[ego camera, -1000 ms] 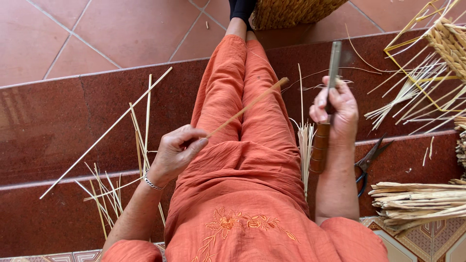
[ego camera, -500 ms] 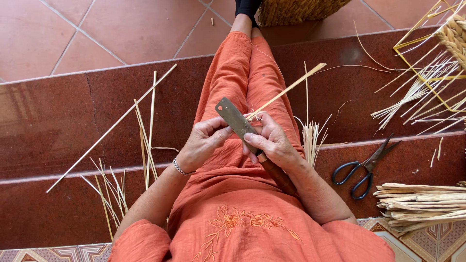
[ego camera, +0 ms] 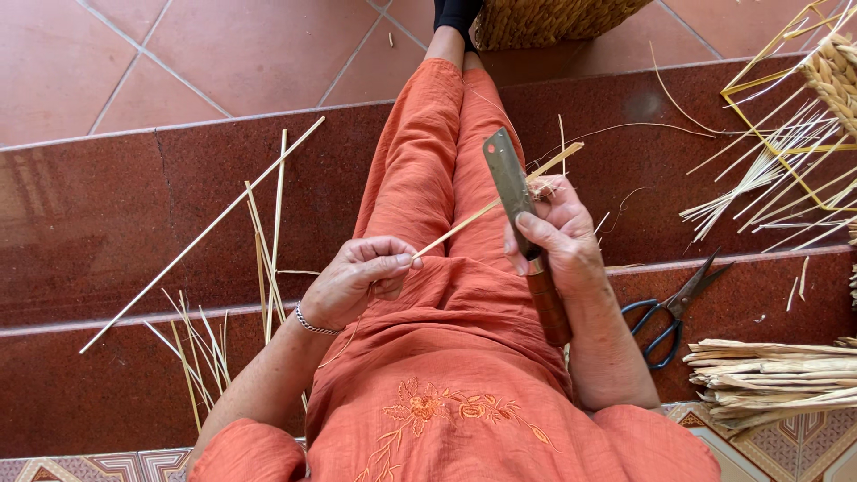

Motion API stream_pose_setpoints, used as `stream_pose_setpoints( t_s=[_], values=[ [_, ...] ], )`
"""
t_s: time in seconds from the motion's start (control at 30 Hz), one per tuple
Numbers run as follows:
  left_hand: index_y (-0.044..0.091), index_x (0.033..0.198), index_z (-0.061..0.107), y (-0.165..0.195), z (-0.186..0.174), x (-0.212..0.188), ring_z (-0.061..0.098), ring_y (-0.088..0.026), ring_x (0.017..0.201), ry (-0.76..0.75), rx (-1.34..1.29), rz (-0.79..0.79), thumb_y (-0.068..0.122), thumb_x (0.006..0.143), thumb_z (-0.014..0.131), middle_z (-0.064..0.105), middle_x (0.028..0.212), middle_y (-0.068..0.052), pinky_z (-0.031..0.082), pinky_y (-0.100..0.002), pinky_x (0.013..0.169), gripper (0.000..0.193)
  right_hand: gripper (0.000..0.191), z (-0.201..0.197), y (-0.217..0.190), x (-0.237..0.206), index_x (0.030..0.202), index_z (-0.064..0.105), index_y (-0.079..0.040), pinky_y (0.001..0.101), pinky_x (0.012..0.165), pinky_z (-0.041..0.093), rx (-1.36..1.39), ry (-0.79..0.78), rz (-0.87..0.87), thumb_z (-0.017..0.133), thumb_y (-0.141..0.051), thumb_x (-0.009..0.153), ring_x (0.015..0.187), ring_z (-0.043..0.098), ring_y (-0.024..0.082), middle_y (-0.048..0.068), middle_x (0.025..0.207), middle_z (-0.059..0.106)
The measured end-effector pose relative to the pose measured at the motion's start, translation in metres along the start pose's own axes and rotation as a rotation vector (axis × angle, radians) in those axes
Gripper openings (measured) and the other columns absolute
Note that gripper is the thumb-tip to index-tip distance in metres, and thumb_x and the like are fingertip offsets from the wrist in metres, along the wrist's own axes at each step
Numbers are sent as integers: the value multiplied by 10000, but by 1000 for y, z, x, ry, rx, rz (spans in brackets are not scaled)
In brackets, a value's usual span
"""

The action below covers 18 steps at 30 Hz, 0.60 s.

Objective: The person sits on the floor and uses a knife to split and smooth thin dried plant strips, then uses scissors to trim the ends. The person bundles the prepared strips and continues to process them for weaving.

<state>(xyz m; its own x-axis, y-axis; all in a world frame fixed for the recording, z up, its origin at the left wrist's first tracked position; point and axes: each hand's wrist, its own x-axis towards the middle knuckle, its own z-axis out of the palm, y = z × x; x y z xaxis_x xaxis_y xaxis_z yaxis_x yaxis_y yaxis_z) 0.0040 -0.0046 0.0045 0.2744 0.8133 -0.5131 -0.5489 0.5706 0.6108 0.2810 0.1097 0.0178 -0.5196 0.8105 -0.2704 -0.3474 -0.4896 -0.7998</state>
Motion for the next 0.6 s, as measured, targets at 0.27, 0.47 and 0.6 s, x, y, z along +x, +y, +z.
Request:
stream_pose_setpoints(
  t_s=[0.27, 0.47, 0.6],
  values=[
    [-30, 1048, 738, 5, -8, -12, 438, -40, 611, 76, 223, 80, 128, 1010, 663, 590, 742, 36, 366, -199, 543, 179, 223, -20, -12, 4, 1279, 505, -23, 288, 449, 482, -10, 75, -111, 547, -18, 1060, 537, 574, 181, 162, 791, 651],
    [4, 1093, 749, -1, -14, -1, 454, -10, 634, 180, 469, 193, 136, 1005, 670, 580, 765, 67, 375, -177, 527, 178, 242, -39, -13, 4, 1282, 521, -58, 291, 484, 477, 125, 129, -228, 568, -45, 1044, 524, 561, 169, 134, 779, 656],
    [0, 1105, 742, -3, -20, 3, 499, 16, 692, 210, 738, 347, 138, 1025, 665, 623, 821, 83, 429, -149, 569, 177, 130, -65, -12, -1, 1236, 530, -94, 311, 480, 461, 7, 240, -366, 572, -64, 1117, 498, 547, 172, 117, 756, 634]
  ],
)
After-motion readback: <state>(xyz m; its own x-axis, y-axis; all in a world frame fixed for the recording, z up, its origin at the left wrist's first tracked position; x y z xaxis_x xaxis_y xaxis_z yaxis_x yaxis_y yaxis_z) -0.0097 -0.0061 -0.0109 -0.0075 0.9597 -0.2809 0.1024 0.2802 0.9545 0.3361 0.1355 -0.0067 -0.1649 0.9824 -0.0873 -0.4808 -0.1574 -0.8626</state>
